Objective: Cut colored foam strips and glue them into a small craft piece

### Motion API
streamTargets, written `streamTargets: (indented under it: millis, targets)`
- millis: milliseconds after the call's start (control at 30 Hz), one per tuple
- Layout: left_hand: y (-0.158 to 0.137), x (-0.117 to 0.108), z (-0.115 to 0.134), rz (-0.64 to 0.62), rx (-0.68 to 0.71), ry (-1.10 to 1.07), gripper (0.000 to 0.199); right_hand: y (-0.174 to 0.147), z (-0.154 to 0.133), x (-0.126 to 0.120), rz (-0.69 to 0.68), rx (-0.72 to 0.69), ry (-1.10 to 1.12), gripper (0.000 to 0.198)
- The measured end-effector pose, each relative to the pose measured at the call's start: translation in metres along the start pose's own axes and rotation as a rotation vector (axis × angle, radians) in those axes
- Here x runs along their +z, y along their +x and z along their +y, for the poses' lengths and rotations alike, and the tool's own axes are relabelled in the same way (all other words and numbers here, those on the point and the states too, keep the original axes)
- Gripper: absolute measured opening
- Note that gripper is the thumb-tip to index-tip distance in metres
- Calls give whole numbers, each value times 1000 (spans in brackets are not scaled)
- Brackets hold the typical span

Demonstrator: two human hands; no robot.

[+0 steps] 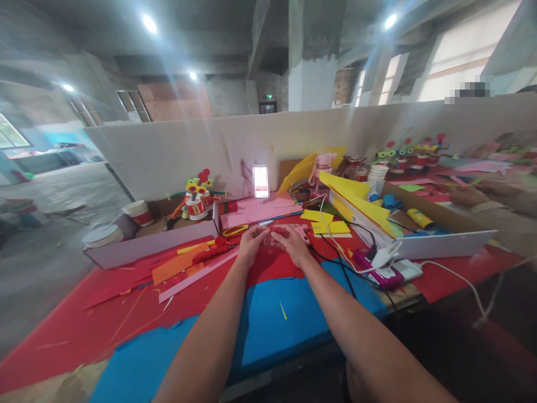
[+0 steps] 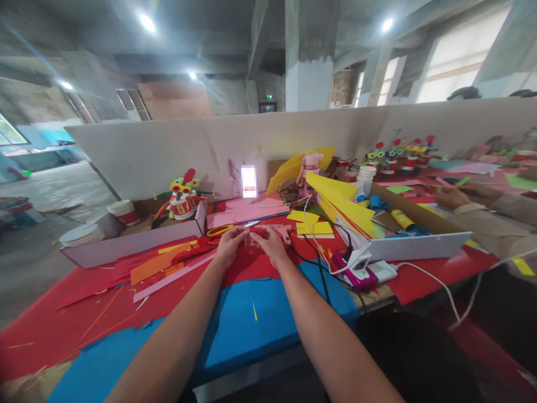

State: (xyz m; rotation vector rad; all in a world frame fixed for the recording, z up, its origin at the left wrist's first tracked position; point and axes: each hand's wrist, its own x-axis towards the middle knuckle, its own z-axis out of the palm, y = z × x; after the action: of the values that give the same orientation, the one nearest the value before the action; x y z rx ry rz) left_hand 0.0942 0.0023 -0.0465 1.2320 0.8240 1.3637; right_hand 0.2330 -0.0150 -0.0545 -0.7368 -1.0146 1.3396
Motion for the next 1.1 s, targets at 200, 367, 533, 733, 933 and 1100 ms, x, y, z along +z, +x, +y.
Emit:
streamTargets:
  millis: [200,367,533,733,933,1100]
  targets:
    - [-3,0,5,0,-9,-46,34,6,4,-7,86,-58,1,34]
    - [-3,0,5,29,-44,-69,37,8,6,-9,84,-67,-42,33]
    - [-1,1,2,6,11,50,34,7,6,-6,29,-90,-67,33]
    - [3,-1,2,115,90,63,33,14,10,-11,153,-6,94,36]
    - [4,-3,1,152,125,153,28,18,12,-19,210,-59,114,35]
    - [4,-3,-1,112,116,170,29,17,12,-18,225,-68,110,34]
